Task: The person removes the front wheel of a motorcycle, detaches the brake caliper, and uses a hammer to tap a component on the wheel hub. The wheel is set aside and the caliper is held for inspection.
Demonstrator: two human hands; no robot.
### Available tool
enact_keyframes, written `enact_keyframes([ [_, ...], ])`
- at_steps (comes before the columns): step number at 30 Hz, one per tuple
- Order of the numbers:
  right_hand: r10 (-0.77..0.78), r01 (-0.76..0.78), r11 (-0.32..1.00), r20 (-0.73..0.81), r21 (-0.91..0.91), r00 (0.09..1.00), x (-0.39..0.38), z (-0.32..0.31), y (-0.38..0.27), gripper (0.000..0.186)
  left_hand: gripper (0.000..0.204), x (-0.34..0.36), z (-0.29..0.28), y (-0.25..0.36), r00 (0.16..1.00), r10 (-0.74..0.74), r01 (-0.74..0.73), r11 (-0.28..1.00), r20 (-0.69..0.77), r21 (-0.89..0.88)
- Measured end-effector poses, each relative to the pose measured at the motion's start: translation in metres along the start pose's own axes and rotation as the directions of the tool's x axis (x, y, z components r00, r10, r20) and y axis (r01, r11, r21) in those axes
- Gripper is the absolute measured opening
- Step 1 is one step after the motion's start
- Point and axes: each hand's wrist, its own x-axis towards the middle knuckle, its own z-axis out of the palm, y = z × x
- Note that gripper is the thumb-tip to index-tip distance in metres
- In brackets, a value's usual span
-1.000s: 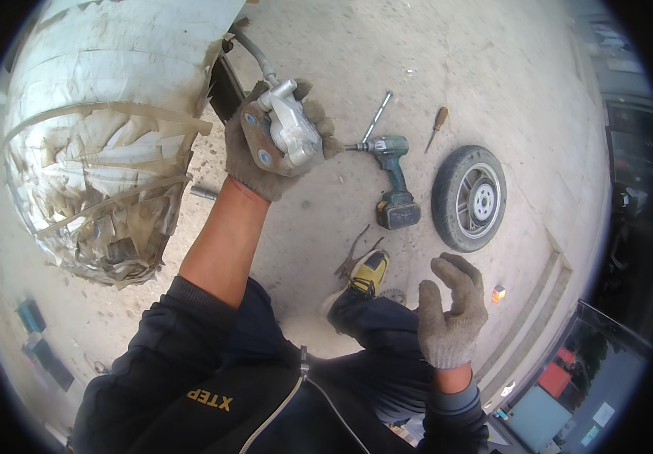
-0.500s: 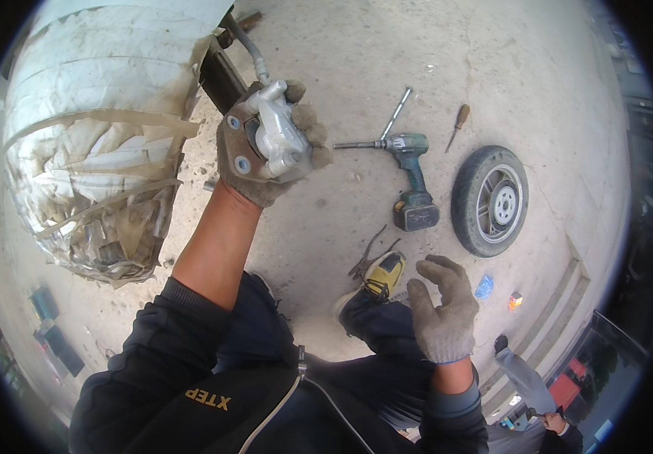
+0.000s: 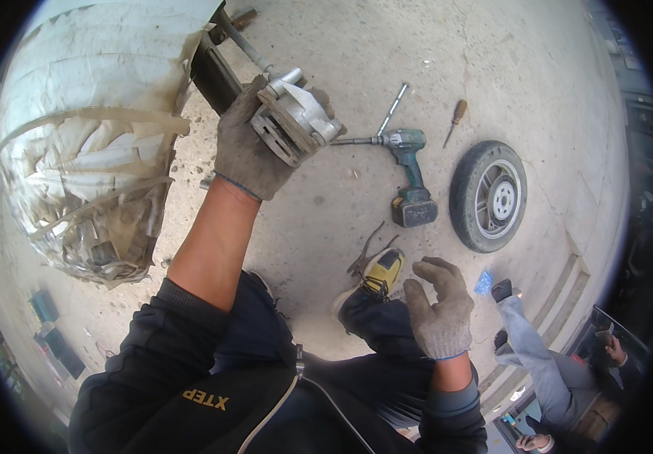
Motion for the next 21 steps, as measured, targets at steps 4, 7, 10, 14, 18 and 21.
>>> enact_keyframes([
  [4,-0.002,0.002,1.000,0.004,0.016,1.000,-0.002,0.002,0.002,0.028,0.068,0.003,0.000,-0.001,0.992,0.065,-0.046,0.983,-0.104,0.175],
  [7,-0.006,0.006,1.000,0.012,0.005,1.000,-0.003,0.002,0.004,0.028,0.072,0.002,0.002,0.000,0.986,0.091,-0.054,0.966,-0.137,0.253],
  [10,-0.016,0.016,1.000,0.023,-0.018,1.000,-0.004,0.002,0.005,0.029,0.071,-0.003,0.008,-0.001,0.976,0.113,-0.058,0.958,-0.184,0.280],
  [14,0.000,0.001,0.999,0.030,-0.033,1.000,-0.006,0.001,0.005,0.029,0.069,-0.008,0.018,-0.003,0.959,0.160,-0.086,0.951,-0.233,0.298],
  [18,0.005,-0.004,1.000,0.032,-0.022,0.999,-0.008,0.002,0.005,0.029,0.069,-0.010,0.024,0.001,0.960,0.142,-0.063,0.949,-0.242,0.308],
  [21,0.001,0.000,1.000,0.032,-0.028,0.999,-0.008,0.003,0.006,0.030,0.062,-0.011,0.027,0.001,0.956,0.138,-0.047,0.943,-0.260,0.330],
])
